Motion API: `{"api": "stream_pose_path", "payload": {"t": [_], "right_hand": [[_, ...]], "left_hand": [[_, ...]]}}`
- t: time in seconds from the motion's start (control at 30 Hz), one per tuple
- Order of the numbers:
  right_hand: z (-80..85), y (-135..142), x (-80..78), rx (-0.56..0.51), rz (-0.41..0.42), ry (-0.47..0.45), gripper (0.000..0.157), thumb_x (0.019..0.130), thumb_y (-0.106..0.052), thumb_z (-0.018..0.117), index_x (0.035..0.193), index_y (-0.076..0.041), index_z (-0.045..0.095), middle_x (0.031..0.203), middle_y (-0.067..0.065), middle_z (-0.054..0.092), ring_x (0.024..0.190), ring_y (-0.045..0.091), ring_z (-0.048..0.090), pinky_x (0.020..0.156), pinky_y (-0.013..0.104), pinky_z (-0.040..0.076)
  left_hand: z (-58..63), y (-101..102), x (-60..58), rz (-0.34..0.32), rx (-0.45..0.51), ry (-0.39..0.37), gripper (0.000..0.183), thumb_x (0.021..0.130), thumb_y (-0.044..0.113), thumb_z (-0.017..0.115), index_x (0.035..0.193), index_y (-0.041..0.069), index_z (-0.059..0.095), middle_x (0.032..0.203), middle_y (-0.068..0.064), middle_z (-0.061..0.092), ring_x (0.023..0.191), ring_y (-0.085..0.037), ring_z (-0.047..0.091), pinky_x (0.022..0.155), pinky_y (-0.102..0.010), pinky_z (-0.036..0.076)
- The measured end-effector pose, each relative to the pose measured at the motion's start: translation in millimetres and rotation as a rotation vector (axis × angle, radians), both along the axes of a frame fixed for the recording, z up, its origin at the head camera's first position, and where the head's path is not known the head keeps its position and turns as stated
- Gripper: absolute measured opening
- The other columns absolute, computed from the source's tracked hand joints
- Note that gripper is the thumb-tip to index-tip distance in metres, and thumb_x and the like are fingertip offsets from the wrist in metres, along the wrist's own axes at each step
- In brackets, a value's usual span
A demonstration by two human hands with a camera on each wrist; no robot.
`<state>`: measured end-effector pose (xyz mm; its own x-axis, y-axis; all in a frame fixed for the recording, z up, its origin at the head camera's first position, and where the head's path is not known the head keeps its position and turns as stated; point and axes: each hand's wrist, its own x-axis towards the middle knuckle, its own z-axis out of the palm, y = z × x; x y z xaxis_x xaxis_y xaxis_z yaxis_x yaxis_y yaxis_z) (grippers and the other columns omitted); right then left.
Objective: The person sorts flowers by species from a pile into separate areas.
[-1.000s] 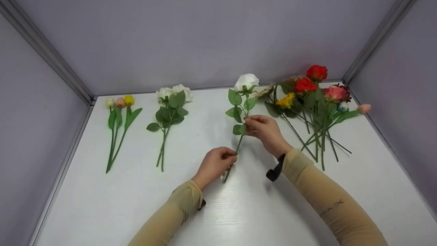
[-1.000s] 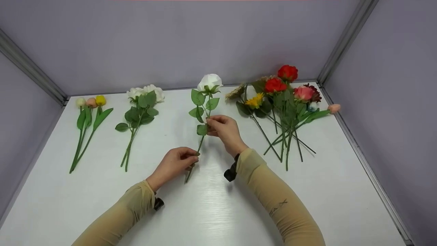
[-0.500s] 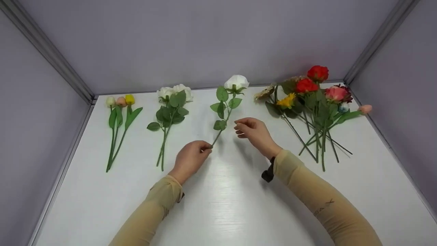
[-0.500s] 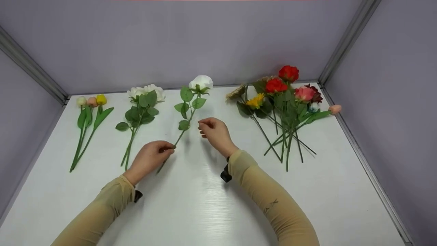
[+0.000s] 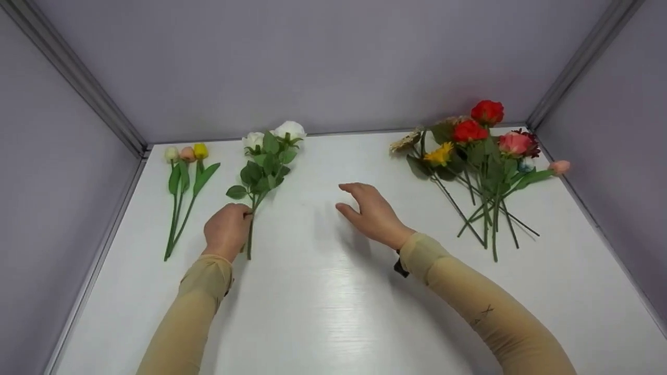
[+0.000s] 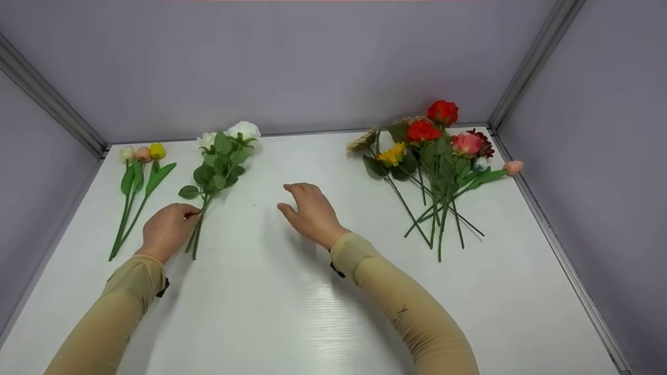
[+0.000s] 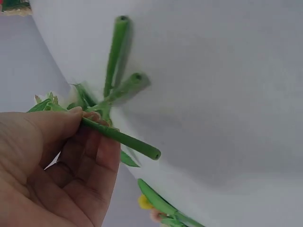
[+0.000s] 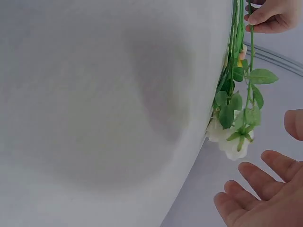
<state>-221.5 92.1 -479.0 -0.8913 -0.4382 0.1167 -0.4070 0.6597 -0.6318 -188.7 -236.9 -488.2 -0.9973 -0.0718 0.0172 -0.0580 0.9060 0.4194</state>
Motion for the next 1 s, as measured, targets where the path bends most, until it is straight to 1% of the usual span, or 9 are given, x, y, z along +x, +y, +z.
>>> {"api": "stream_pose_path", "payload": {"t": [0.13,0.27,0.47,0.67,0.87,1.0], "right_hand": [[-0.2,-6,1.3,0.023,0.021,0.003,0.057,0.106,-0.044,0.055,0.152,-0.011,0.048,0.151,0.010,0.049,0.144,0.027,0.038,0.118,0.043,0.033],[-1.4,-7,0.7,0.020,0.019,-0.005,0.055,0.106,-0.044,0.054,0.151,-0.011,0.050,0.151,0.010,0.050,0.145,0.027,0.038,0.118,0.043,0.033],[-6.1,-3,-3.5,0.029,0.008,-0.027,0.054,0.107,-0.043,0.054,0.149,-0.010,0.052,0.149,0.010,0.051,0.145,0.028,0.038,0.118,0.043,0.033],[-8.3,5,-7.6,0.059,-0.020,-0.057,0.055,0.106,-0.044,0.054,0.150,-0.011,0.051,0.150,0.011,0.050,0.145,0.028,0.036,0.118,0.045,0.032],[-11.1,19,-16.4,0.073,-0.063,-0.063,0.055,0.106,-0.044,0.055,0.150,-0.011,0.052,0.150,0.011,0.050,0.144,0.029,0.037,0.118,0.045,0.032],[-14.5,32,-21.7,0.088,-0.096,-0.064,0.054,0.106,-0.043,0.055,0.148,-0.010,0.053,0.149,0.011,0.051,0.144,0.029,0.039,0.118,0.045,0.032]], "left_hand": [[-9.1,1,-2.3,0.023,0.018,-0.016,0.020,0.100,0.009,0.064,0.115,0.002,0.076,0.115,-0.018,0.072,0.107,-0.036,0.068,0.084,-0.051,0.056],[-11.3,10,-5.9,0.027,0.058,-0.023,0.019,0.101,0.009,0.063,0.113,0.001,0.076,0.112,-0.017,0.073,0.103,-0.034,0.068,0.083,-0.049,0.056],[-11.3,23,-8.0,0.010,0.103,-0.062,0.018,0.102,0.011,0.063,0.112,0.002,0.074,0.109,-0.015,0.072,0.099,-0.031,0.067,0.082,-0.047,0.054],[-8.5,24,-7.8,-0.011,0.121,-0.073,0.021,0.102,0.010,0.060,0.116,-0.001,0.071,0.110,-0.018,0.071,0.099,-0.033,0.066,0.084,-0.048,0.053],[-5.9,26,-6.3,-0.014,0.118,-0.100,0.027,0.101,0.014,0.063,0.121,-0.004,0.069,0.112,-0.020,0.069,0.099,-0.034,0.066,0.084,-0.048,0.054],[-5.3,26,-7.0,0.009,0.088,-0.106,0.025,0.100,0.016,0.064,0.117,-0.002,0.070,0.109,-0.018,0.071,0.093,-0.032,0.067,0.078,-0.047,0.054]]}}
